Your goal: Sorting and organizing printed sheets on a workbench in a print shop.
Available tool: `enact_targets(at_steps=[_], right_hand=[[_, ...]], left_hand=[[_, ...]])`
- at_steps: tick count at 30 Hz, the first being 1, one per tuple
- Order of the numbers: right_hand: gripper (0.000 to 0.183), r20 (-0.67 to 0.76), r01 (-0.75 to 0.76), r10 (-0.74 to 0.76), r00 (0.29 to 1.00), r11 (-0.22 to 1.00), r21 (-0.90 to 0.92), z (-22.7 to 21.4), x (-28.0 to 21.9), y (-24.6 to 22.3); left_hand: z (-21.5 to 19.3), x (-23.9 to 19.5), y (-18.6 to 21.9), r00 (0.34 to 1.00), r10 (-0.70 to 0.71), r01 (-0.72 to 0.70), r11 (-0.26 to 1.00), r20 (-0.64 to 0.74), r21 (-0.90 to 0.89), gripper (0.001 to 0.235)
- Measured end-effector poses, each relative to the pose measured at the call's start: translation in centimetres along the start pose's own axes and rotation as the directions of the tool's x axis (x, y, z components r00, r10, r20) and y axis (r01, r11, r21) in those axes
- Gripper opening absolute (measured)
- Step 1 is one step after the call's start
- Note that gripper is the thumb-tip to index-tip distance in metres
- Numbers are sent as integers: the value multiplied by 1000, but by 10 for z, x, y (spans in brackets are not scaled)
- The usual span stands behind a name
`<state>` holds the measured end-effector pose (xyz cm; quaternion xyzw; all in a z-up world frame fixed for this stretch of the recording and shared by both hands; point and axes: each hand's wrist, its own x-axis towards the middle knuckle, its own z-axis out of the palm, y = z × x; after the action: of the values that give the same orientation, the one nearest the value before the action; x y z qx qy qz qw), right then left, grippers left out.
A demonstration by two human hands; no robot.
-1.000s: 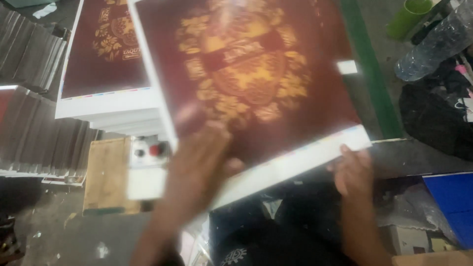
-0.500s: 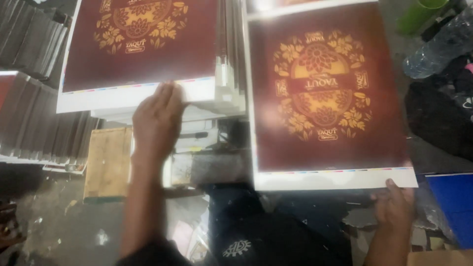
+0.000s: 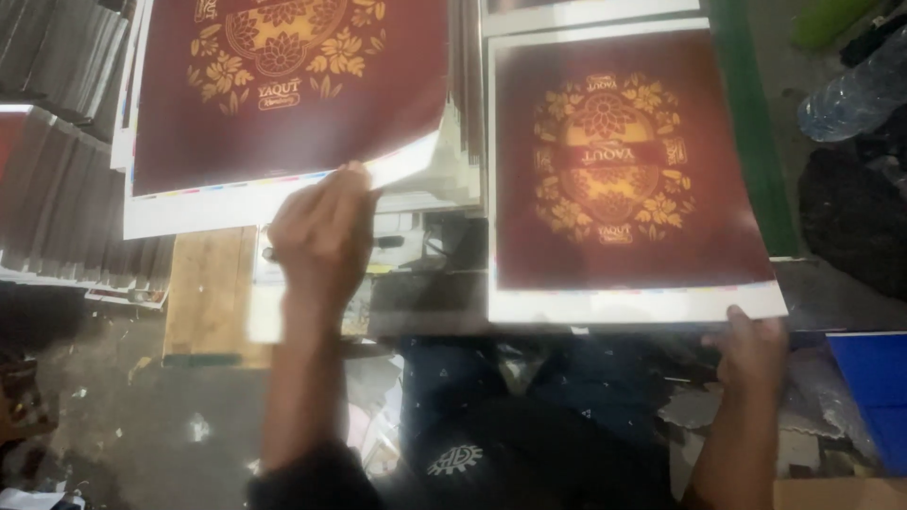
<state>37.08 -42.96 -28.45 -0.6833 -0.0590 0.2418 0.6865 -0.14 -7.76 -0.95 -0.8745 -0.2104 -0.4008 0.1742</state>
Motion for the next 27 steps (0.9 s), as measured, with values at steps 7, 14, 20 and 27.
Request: enact_targets(at_steps=[7, 14, 20, 27], right_hand=[[45, 80, -9, 8, 997, 1000, 9, 15, 86, 8], [49, 213, -58, 19, 977, 983, 176, 36, 103, 6], [68, -66, -237, 232, 970, 968, -85, 87, 16, -45], [53, 473, 69, -105, 875, 993, 93, 148, -46, -93]], left_hand=[[-16, 9, -4, 984, -2, 29, 988, 176, -153, 27], [-6, 10, -37, 989, -97, 113, 982, 112, -150, 11], [11, 19, -39, 938, -180, 150, 981, -297, -122, 5], [21, 16, 77, 970, 189, -230, 917, -152, -326, 28]])
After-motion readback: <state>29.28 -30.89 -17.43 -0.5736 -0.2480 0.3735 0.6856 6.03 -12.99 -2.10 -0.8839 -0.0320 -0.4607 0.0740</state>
